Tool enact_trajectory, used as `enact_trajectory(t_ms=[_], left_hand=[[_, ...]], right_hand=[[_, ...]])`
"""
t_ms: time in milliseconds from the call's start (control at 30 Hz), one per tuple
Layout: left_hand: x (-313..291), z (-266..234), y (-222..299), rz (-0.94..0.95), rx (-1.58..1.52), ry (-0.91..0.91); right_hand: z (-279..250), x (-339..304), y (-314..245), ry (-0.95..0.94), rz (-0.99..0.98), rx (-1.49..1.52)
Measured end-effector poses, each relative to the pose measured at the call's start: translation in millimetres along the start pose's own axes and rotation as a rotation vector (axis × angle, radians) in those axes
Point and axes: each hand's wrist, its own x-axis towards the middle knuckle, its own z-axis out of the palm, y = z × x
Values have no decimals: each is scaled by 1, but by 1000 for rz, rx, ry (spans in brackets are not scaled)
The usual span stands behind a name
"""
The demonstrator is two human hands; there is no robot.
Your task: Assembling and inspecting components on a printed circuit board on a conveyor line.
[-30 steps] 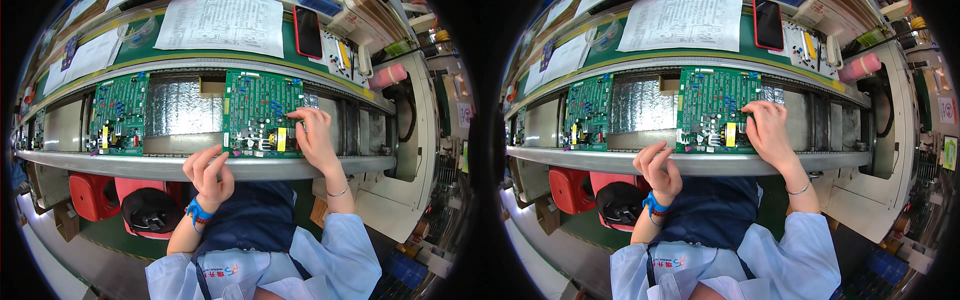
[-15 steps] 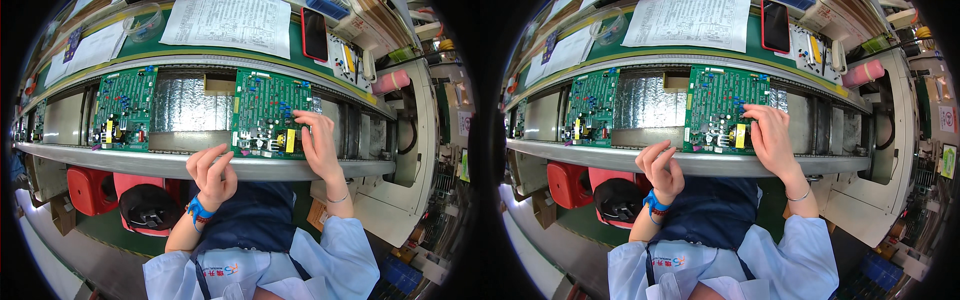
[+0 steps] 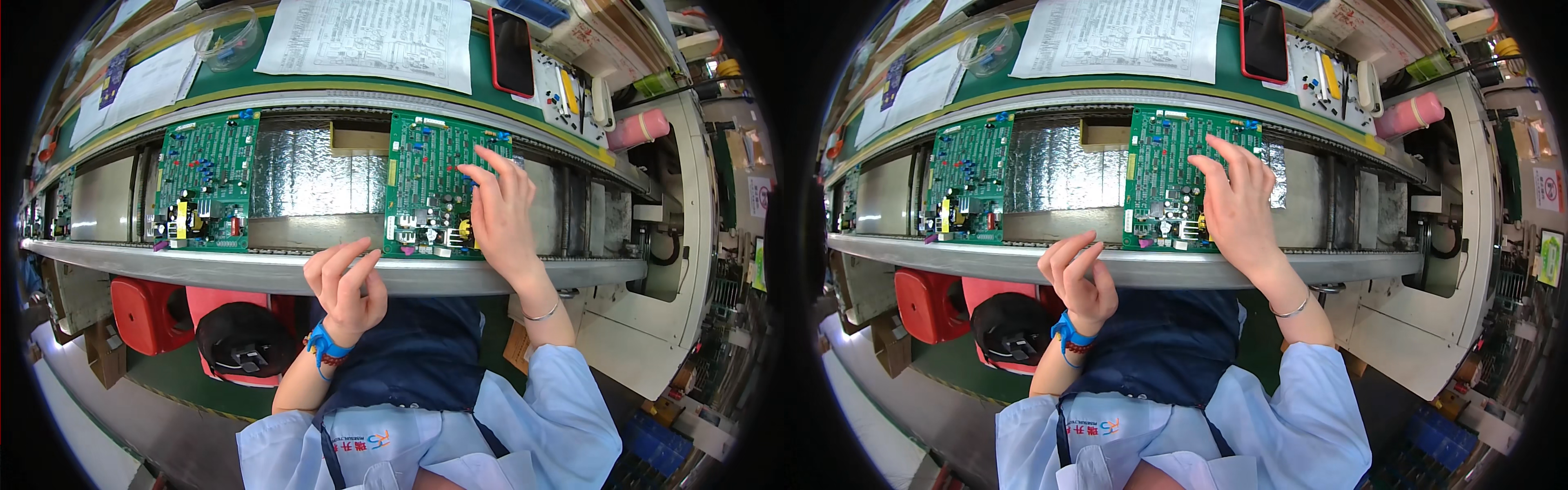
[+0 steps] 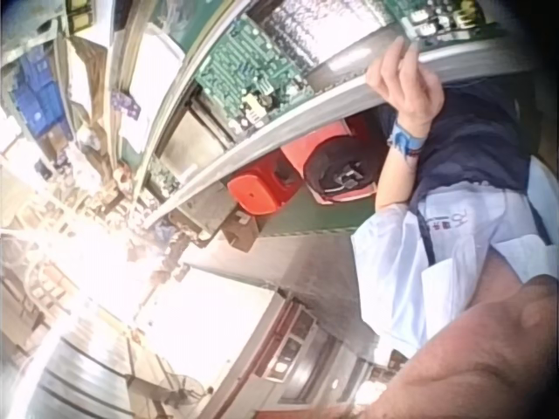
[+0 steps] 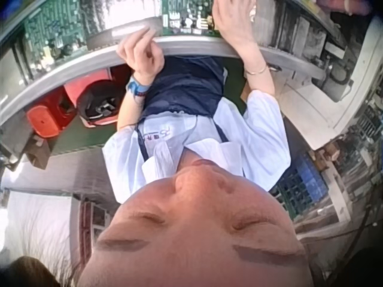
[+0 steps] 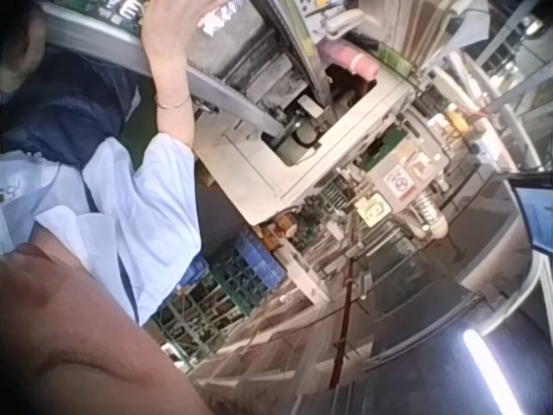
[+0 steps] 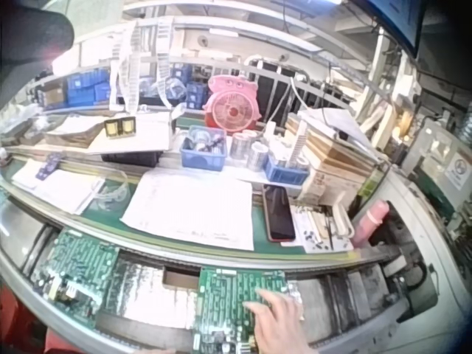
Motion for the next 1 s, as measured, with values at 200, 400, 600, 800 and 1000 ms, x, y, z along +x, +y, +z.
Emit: enact_trajectory(t_ms=[200,400,600,800,1000], left_hand=[[3,0,-3,-31,-23,11],[14,2,-2,-43,37,-158],[16,0,-3,-35,37,-229],[15,-3,-6,-42,44,-191],[17,-6,-9,-20,73,-148]], right_hand=[[3,-2,0,-42,37,26],[1,-3,0,-39,41,44],[2,-4,-1,-35,43,53],[1,-4,-1,-35,49,48],[1,-3,-2,-42,64,54]])
